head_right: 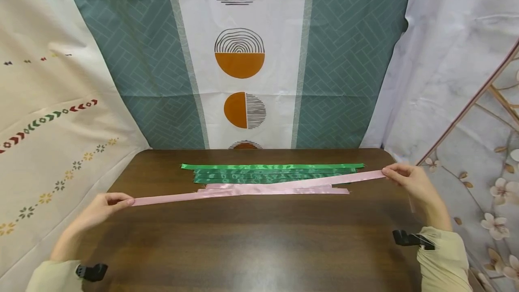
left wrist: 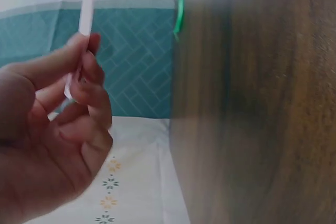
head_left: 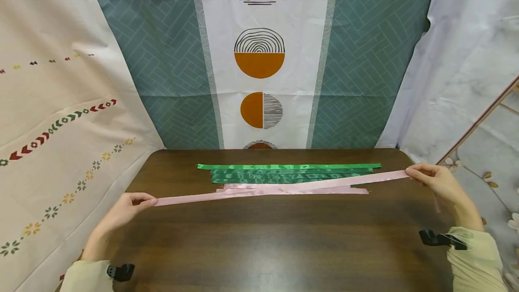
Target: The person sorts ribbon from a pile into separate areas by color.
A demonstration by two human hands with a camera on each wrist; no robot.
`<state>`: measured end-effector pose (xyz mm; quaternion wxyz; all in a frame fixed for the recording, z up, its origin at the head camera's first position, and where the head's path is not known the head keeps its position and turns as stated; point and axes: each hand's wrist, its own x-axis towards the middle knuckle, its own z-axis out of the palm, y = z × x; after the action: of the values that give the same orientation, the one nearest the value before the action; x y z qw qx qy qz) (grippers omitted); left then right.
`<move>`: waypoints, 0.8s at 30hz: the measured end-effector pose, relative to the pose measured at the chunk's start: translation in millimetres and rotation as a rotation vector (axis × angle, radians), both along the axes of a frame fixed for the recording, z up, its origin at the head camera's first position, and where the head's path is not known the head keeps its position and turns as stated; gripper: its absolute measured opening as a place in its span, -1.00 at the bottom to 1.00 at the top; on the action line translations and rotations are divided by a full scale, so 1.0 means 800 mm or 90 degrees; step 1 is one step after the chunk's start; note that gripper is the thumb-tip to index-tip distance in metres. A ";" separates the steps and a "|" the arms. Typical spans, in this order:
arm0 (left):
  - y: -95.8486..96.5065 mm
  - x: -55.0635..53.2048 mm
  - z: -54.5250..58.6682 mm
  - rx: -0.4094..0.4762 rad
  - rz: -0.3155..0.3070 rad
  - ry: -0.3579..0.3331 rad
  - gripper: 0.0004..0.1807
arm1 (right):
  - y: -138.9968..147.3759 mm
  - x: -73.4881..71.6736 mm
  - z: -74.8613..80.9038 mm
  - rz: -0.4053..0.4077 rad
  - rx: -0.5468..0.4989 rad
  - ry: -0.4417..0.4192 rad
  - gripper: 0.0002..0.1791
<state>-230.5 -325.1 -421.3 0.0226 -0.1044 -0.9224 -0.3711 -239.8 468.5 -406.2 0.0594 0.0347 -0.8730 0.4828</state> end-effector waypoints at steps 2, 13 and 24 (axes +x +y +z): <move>-0.002 -0.002 -0.005 -0.026 0.011 -0.028 -0.77 | 0.006 -0.001 -0.008 0.019 0.025 -0.017 -0.88; -0.006 -0.019 -0.029 -0.086 0.070 -0.134 -0.77 | 0.045 0.002 -0.066 0.060 0.139 -0.157 -0.77; -0.003 -0.048 -0.046 -0.109 0.101 -0.132 -0.79 | 0.062 0.001 -0.083 -0.005 0.078 -0.269 -0.70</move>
<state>-269.0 -327.6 -458.0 -0.0528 0.0064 -0.9534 -0.2970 -238.9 517.8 -472.6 -0.1255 -0.0671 -0.8937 0.4254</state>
